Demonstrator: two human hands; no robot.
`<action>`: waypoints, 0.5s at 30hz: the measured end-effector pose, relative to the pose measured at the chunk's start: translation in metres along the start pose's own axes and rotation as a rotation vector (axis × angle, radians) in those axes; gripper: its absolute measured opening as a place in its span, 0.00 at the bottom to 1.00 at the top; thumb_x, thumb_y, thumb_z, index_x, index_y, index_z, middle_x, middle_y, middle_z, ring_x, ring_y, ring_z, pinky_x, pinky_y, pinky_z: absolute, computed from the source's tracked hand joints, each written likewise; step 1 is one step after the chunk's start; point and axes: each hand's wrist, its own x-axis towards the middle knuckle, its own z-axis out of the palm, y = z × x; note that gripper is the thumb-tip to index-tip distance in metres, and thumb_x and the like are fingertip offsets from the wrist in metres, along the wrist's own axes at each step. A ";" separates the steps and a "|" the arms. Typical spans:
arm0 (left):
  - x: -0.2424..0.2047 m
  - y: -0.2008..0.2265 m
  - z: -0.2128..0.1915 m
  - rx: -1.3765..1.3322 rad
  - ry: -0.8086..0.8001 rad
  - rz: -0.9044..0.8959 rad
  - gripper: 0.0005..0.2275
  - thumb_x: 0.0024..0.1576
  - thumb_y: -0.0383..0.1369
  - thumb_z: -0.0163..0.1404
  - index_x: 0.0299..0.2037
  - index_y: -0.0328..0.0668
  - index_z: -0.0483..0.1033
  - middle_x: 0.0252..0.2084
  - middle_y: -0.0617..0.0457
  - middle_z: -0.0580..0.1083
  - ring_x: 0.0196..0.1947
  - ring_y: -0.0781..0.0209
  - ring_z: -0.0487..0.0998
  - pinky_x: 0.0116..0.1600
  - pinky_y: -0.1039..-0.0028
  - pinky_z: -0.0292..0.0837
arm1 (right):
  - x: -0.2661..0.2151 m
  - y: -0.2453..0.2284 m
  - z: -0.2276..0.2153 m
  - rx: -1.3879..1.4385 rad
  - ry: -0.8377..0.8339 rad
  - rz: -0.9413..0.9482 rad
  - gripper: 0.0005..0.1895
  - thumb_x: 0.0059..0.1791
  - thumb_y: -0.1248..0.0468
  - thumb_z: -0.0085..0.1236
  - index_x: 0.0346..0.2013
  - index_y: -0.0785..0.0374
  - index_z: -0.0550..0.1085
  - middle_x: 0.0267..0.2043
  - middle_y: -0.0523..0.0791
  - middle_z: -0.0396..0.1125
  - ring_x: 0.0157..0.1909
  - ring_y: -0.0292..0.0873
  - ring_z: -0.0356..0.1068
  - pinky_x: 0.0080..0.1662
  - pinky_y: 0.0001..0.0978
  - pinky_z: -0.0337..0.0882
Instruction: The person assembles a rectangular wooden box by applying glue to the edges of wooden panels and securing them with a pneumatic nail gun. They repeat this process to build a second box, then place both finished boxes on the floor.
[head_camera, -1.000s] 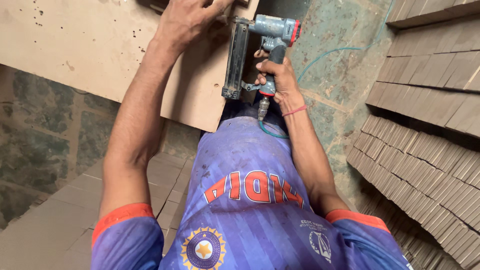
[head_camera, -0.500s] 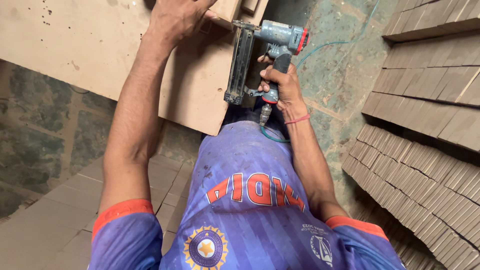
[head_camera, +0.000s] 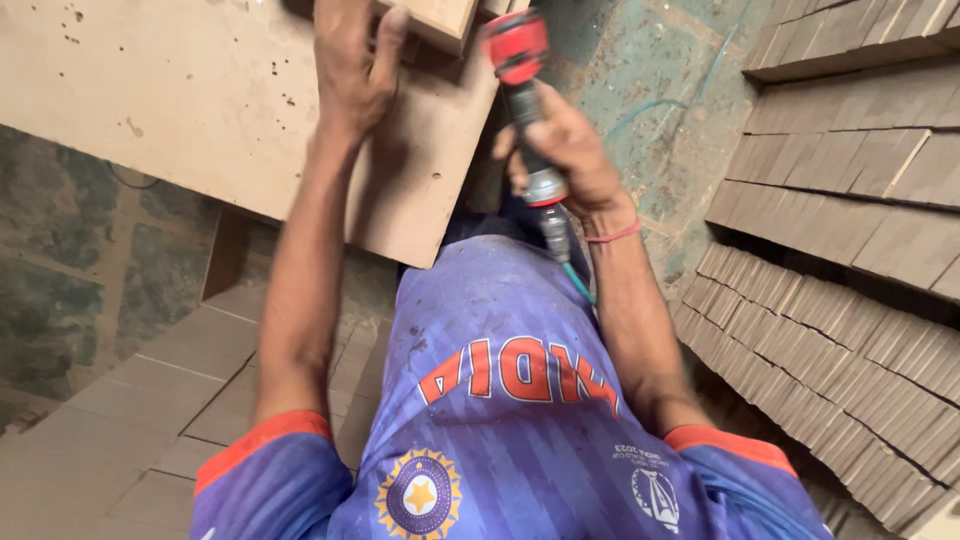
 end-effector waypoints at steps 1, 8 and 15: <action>-0.012 0.008 -0.005 -0.225 -0.028 -0.171 0.13 0.72 0.36 0.50 0.62 0.38 0.74 0.53 0.42 0.77 0.56 0.47 0.76 0.62 0.62 0.70 | 0.005 0.009 0.008 -0.288 0.035 0.036 0.46 0.49 0.64 0.57 0.73 0.72 0.42 0.39 0.54 0.68 0.27 0.47 0.72 0.31 0.41 0.74; -0.069 0.052 -0.004 -0.132 -0.268 -0.681 0.22 0.58 0.43 0.59 0.56 0.36 0.75 0.52 0.41 0.76 0.49 0.45 0.79 0.53 0.60 0.73 | 0.025 0.083 0.042 -1.560 -0.058 -0.065 0.52 0.43 0.60 0.63 0.69 0.86 0.44 0.27 0.66 0.69 0.29 0.70 0.71 0.37 0.58 0.73; -0.083 0.068 0.030 0.171 -0.059 -0.551 0.15 0.58 0.40 0.57 0.49 0.38 0.79 0.43 0.45 0.73 0.44 0.43 0.74 0.48 0.55 0.70 | 0.040 0.079 0.050 -1.631 0.001 0.063 0.47 0.41 0.61 0.63 0.65 0.85 0.51 0.25 0.63 0.69 0.30 0.68 0.72 0.35 0.58 0.74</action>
